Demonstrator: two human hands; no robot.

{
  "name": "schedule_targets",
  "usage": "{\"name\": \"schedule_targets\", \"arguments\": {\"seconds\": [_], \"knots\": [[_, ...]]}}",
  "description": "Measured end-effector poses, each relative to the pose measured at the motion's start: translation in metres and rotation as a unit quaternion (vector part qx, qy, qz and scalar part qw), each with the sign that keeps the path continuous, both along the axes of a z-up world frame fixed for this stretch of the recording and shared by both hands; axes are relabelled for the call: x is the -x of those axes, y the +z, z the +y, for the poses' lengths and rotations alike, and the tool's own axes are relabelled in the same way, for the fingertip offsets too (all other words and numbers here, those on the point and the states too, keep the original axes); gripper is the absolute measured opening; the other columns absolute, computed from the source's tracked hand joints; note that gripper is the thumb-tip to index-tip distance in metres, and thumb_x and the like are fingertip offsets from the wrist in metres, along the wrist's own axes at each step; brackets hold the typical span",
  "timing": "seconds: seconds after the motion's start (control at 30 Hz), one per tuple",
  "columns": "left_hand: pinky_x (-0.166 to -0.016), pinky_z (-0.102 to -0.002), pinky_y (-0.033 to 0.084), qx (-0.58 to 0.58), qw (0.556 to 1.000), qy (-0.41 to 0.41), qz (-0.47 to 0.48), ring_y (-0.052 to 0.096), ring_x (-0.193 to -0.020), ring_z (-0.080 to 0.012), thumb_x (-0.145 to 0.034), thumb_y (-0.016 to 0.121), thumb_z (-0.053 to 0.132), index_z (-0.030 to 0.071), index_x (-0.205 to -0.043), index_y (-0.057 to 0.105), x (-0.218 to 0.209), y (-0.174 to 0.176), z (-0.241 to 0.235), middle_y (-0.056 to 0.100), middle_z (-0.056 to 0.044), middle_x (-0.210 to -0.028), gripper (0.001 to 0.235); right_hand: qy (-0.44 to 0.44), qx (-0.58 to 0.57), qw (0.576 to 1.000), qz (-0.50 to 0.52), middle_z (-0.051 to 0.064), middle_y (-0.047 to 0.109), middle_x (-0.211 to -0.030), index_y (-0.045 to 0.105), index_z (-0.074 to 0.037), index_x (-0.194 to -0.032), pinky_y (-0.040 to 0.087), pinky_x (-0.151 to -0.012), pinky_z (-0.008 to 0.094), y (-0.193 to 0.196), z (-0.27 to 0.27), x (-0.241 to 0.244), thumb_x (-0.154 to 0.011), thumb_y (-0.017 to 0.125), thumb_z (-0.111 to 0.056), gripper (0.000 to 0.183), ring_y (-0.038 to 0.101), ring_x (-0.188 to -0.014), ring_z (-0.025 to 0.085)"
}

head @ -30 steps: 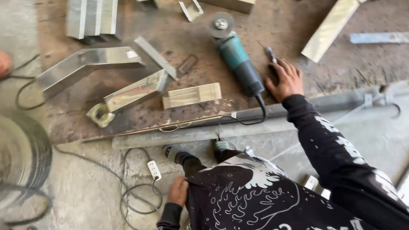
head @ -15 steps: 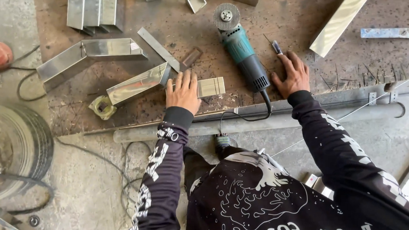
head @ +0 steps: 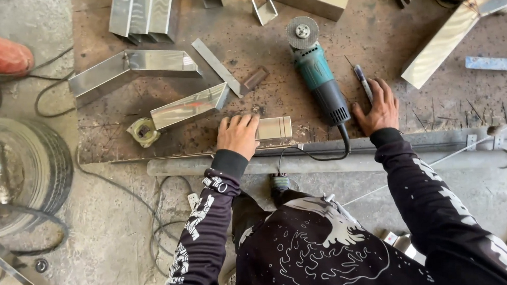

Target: Measuring and marking metal pieces on a workbench using a tape measure and a marker for fabrication.

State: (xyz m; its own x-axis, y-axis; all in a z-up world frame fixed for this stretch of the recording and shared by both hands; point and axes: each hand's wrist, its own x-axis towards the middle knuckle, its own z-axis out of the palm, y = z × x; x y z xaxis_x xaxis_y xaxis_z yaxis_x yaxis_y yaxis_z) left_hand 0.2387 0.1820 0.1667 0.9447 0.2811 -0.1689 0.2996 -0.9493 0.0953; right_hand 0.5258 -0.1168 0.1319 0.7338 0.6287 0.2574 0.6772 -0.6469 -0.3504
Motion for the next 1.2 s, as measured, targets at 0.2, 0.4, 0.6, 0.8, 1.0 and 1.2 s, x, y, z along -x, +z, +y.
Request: {"name": "schedule_targets", "arguments": {"seconds": [0.2,0.4,0.6,0.8,1.0,1.2], "knots": [[-0.110,-0.061,0.038,0.181,0.977,0.088,-0.076,0.054,-0.134,-0.0412,-0.081,0.075,0.055,0.015,-0.145,0.056,-0.012,0.092,0.010,0.056,-0.017,-0.144,0.078,-0.005,-0.009,1.000,0.002,0.013,0.040,-0.151,0.040,-0.017,-0.153,0.040,-0.106,0.048,-0.005,0.000,-0.004,-0.087,0.072,-0.036,0.077,0.047,-0.138,0.035],[-0.091,-0.053,0.052,-0.092,0.923,0.244,-0.284,0.065,-0.111,-0.0393,-0.077,0.075,0.024,0.015,-0.123,0.071,0.038,0.049,0.097,0.062,-0.014,-0.120,0.047,-0.018,-0.006,1.000,-0.002,0.012,0.041,-0.151,0.040,-0.018,-0.152,0.041,-0.107,0.050,-0.012,-0.007,-0.003,-0.089,0.071,-0.039,0.074,0.048,-0.138,0.034],[-0.119,-0.065,0.029,0.090,0.903,0.402,0.122,0.026,-0.154,-0.0413,-0.065,0.085,0.057,0.030,-0.165,0.022,0.136,0.059,0.169,0.019,-0.012,-0.170,0.121,-0.020,-0.007,1.000,0.006,0.011,0.041,-0.150,0.041,-0.018,-0.152,0.039,-0.110,0.050,-0.012,-0.003,-0.005,-0.087,0.072,-0.040,0.075,0.046,-0.141,0.033],[-0.107,-0.062,0.046,0.076,0.856,0.504,-0.086,0.049,-0.132,-0.0533,-0.088,0.081,0.045,0.024,-0.161,0.034,0.177,0.037,0.158,0.041,-0.023,-0.148,0.089,0.002,-0.266,0.964,0.022,0.017,0.040,-0.146,0.040,-0.009,-0.156,0.051,-0.104,0.051,-0.009,-0.014,-0.022,-0.095,0.075,-0.004,0.071,0.050,-0.135,0.039],[-0.109,-0.057,0.042,0.319,0.815,0.372,-0.311,0.055,-0.126,-0.0524,-0.102,0.061,0.046,-0.005,-0.143,0.054,0.157,0.128,0.029,0.060,-0.035,-0.131,0.066,0.127,-0.414,0.899,0.074,0.025,0.052,-0.128,0.049,0.005,-0.140,0.051,-0.095,0.050,0.103,0.027,0.080,-0.103,0.066,-0.023,0.049,0.057,-0.118,0.042],[-0.091,-0.050,0.060,0.412,0.901,0.060,-0.121,0.070,-0.104,-0.0410,-0.064,0.083,0.069,0.003,-0.134,0.063,0.093,0.113,-0.097,0.069,-0.023,-0.114,0.098,0.316,-0.187,0.690,0.624,0.042,0.043,-0.148,0.031,0.005,-0.155,0.042,-0.100,0.073,0.111,0.058,0.204,-0.079,0.067,-0.072,0.114,0.043,-0.134,0.061]]}}
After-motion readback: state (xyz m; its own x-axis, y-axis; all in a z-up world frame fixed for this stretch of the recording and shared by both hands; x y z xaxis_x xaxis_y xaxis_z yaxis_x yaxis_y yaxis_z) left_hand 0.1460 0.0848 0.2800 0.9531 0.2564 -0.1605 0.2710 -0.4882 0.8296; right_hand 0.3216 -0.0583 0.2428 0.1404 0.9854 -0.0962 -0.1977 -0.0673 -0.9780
